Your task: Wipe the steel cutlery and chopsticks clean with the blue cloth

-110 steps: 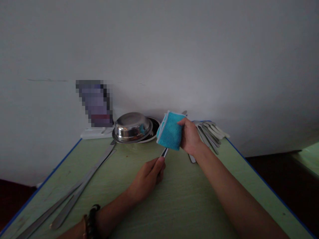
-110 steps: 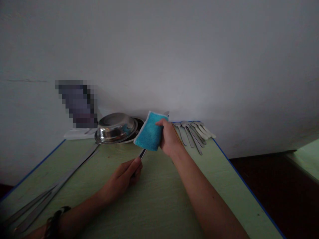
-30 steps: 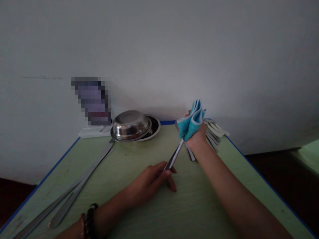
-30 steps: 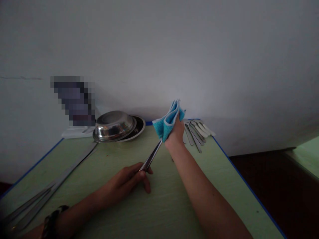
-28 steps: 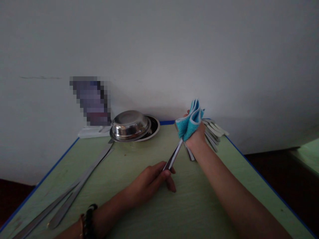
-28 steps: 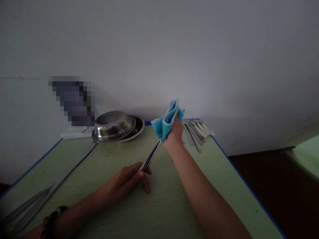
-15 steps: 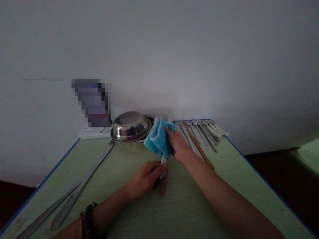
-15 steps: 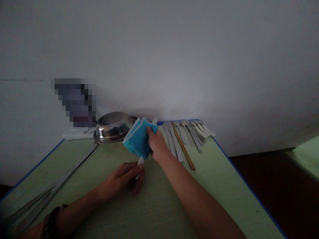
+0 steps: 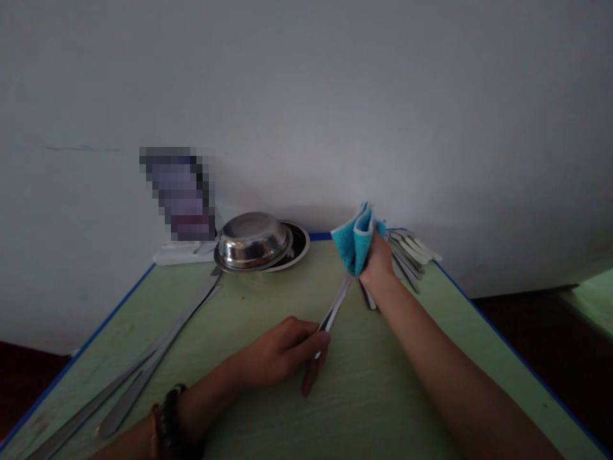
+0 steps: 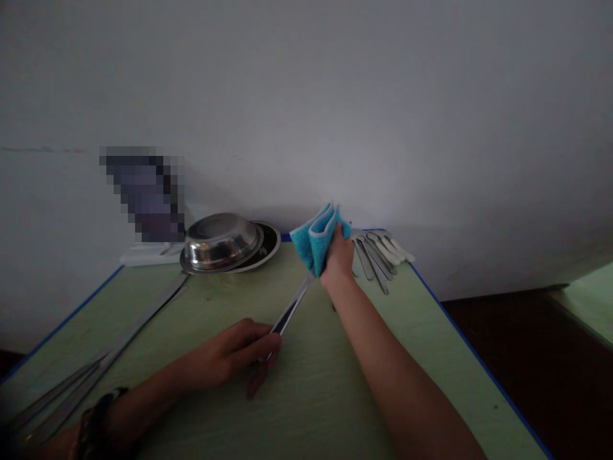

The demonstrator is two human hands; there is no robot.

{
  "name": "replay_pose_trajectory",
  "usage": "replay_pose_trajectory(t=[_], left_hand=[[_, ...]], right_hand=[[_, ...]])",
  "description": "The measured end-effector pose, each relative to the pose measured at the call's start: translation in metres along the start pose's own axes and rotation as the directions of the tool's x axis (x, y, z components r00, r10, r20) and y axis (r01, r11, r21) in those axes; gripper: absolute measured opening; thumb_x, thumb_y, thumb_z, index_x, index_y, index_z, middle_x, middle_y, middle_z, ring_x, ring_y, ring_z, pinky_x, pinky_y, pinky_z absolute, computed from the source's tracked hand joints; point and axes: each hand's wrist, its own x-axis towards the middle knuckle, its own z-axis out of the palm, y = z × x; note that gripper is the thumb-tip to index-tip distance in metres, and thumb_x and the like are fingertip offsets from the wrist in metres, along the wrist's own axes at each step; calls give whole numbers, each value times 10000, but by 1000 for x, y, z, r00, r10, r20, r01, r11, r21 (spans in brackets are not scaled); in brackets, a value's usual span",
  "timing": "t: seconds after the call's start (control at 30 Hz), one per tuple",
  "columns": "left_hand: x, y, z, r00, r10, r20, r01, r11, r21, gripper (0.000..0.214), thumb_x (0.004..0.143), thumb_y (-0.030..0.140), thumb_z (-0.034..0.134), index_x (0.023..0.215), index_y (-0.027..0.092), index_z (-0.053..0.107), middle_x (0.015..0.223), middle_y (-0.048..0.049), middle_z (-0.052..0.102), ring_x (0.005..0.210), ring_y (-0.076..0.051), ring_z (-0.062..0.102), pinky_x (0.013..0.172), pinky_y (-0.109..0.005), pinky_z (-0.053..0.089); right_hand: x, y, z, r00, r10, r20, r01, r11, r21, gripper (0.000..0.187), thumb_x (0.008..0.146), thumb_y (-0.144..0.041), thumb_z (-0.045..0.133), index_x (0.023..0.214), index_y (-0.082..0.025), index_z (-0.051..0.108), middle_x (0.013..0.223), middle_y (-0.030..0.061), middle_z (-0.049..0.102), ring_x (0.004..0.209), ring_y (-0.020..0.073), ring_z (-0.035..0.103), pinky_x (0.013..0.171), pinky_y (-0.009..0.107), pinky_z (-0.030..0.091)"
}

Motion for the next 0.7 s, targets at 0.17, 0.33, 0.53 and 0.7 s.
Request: replay_pose_trajectory(t=[0.17, 0.33, 0.53, 0.7], left_hand=[[2, -5, -2, 1000, -17, -11, 15, 993, -119, 365, 928, 420, 343, 746, 161, 522, 489, 29, 578, 477, -98, 499, 497, -196, 356], [2, -8, -1, 1000, -7, -23, 4, 992, -124, 355, 928, 422, 350, 779, 156, 533, 509, 34, 560, 496, -96, 484, 524, -207, 353], [2, -6, 1, 999, -20, -33, 15, 988, -152, 342, 913, 443, 368, 777, 164, 511, 501, 51, 516, 484, -95, 470, 514, -211, 351], [2, -4, 3, 996, -50, -71, 38, 987, -153, 344, 904, 447, 373, 771, 160, 510, 500, 57, 494, 466, -87, 444, 498, -209, 341]], right_hand=[[2, -4, 0, 997, -66, -26, 68, 994, 80, 179, 768, -371, 526, 704, -207, 559, 580, -78, 615, 551, 106, 581, 598, 241, 496], [-3, 4, 2, 997, -72, 31, 71, 997, 39, 169, 749, -376, 544, 712, -212, 563, 590, -71, 604, 543, 108, 567, 571, 244, 481], [-17, 20, 3, 992, -53, 114, 64, 994, -94, 250, 739, -453, 536, 765, -211, 594, 684, -33, 638, 665, 132, 596, 641, 252, 475], [-26, 32, 4, 987, 10, 160, 8, 993, -114, 285, 708, -487, 557, 789, -217, 595, 694, -40, 634, 670, 131, 592, 665, 265, 475]])
